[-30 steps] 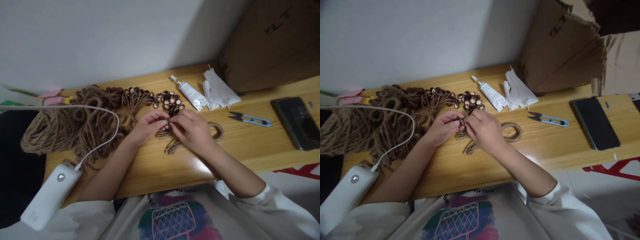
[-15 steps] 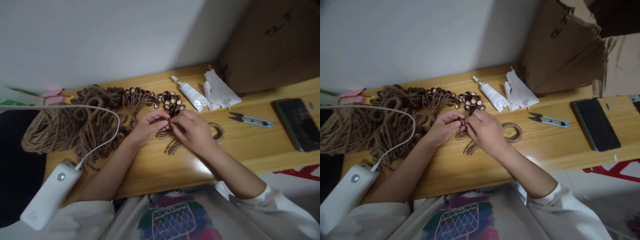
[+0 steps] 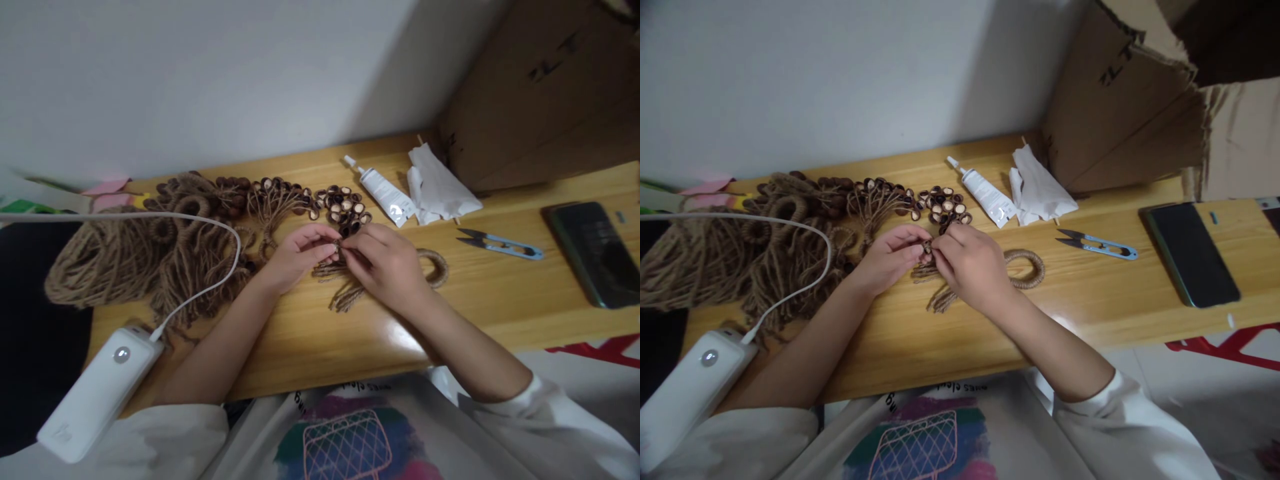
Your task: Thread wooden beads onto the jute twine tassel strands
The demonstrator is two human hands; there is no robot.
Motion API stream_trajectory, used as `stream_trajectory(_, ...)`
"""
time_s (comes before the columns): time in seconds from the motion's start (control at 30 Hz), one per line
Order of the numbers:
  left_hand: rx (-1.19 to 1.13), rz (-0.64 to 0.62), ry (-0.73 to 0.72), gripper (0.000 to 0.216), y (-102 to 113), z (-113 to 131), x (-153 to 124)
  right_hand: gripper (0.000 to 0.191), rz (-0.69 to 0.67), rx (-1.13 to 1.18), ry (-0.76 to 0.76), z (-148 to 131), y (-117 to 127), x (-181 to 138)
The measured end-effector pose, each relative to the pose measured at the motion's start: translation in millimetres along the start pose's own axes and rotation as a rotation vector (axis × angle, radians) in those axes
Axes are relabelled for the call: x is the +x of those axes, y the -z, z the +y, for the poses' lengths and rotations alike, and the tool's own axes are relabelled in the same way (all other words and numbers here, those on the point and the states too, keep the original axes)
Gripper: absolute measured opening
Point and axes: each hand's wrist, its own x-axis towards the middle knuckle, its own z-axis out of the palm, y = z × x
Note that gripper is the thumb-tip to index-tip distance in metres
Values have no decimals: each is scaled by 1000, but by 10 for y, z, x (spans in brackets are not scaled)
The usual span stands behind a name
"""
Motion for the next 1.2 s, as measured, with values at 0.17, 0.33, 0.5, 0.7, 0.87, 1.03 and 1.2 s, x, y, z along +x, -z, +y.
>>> stream_trajectory(0.17, 3, 9, 10, 25, -5, 6, -4, 18, 5, 0, 4, -1, -1, 1)
stream_trajectory(0.33, 18, 8, 6, 25, -4, 4, -1, 18, 7, 15, 2, 0, -4, -1)
stream_trajectory(0.5, 16, 6, 2, 24, -1, 4, 0, 18, -2, 15, -6, 5, 0, -4)
stream_trajectory(0.7, 14, 3, -7, 24, -6, 5, -7, 18, -10, 14, -7, 1, 3, -1)
stream_trajectory(0.87, 13, 6, 2, 24, -3, 7, -5, 17, -7, 24, -11, 1, 2, -2)
stream_trajectory(1.03, -10, 15, 8, 25, -8, 6, -1, 17, -2, 8, 1, 2, 0, 4)
stream_trajectory(1.2, -7, 6, -7, 26, -11, -1, 0, 19, -5, 7, -2, 1, -4, 3)
